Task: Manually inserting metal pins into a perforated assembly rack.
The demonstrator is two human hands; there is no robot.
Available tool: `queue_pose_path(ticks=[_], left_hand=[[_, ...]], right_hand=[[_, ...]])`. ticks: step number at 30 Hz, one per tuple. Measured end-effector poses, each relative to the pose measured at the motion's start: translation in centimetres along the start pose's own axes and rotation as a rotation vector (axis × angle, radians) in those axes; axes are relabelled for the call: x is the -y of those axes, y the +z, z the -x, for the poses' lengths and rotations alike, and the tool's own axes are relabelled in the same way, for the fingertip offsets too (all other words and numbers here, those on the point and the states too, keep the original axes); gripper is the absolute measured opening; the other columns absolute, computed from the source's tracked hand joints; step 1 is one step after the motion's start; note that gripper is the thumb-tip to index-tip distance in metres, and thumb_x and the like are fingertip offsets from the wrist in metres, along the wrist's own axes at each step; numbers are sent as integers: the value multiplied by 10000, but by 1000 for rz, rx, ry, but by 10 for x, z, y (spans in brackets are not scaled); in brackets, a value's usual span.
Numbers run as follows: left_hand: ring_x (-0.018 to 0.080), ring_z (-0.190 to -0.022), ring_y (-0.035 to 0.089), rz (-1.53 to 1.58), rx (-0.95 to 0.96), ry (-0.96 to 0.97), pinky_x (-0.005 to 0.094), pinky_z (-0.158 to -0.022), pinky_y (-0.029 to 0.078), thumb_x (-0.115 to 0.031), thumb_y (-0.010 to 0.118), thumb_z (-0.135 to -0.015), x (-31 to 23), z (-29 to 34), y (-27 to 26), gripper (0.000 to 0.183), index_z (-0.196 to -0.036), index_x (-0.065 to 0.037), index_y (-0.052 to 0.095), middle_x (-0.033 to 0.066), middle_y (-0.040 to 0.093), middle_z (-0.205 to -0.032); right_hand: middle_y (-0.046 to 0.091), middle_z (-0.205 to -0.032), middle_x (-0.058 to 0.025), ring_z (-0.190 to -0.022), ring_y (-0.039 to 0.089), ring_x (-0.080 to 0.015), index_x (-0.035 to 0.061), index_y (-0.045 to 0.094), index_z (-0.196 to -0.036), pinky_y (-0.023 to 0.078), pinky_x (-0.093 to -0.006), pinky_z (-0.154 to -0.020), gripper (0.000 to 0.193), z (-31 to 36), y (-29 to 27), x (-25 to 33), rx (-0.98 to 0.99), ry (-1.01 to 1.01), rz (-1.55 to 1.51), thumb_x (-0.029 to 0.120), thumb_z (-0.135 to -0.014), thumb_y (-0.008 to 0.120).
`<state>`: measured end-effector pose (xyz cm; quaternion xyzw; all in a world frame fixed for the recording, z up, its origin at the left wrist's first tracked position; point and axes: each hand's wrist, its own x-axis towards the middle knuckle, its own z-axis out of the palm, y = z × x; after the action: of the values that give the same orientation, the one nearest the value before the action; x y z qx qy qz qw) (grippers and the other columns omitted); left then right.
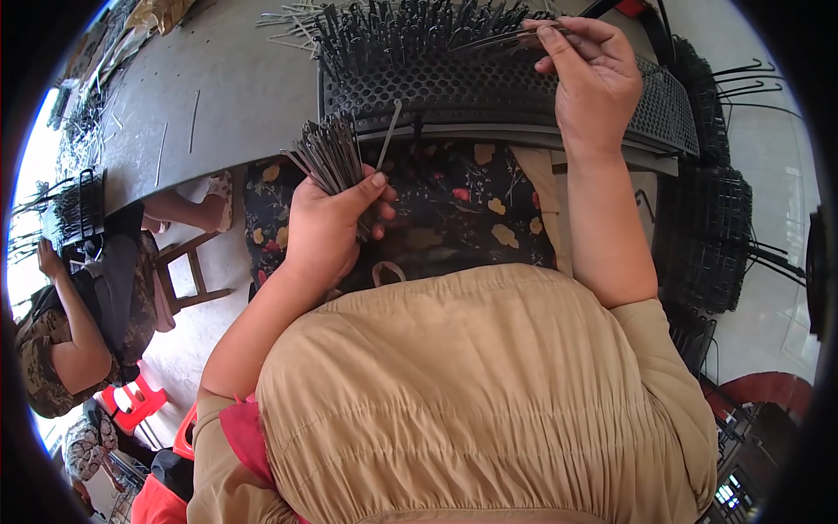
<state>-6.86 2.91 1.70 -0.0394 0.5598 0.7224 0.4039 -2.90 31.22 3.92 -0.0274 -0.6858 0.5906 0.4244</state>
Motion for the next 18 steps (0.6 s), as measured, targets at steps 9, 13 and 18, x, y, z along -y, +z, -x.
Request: queue_pose_path(ticks=[9,13,18], left_hand=[[151,-645,629,-8,4,2,271,-495,472,-61,648,-906,1,-2,2,82,-957,-16,604,95,662,-804],[151,-642,629,-6,-3,8,269,-492,472,-56,653,-900,1,-1,1,84,-956,-16,604,94,660,-801],[150,-643,629,-6,6,8,270,-491,473,-57,656,-898,2,-2,0,86,-952,-17,603,91,656,-800]], right_hand=[[709,-867,-89,-843,691,-165,27,627,-885,549,-287,-719,69,-9,14,24,1,157,153,-35,-883,656],[694,-814,-81,-716,673,-127,19,620,-869,528,-250,-609,89,-9,24,40,167,-115,306,-51,-863,675],[676,-749,-97,-690,665,-122,4,635,-843,506,-269,-584,92,-18,25,56,403,-180,494,-33,-827,718]])
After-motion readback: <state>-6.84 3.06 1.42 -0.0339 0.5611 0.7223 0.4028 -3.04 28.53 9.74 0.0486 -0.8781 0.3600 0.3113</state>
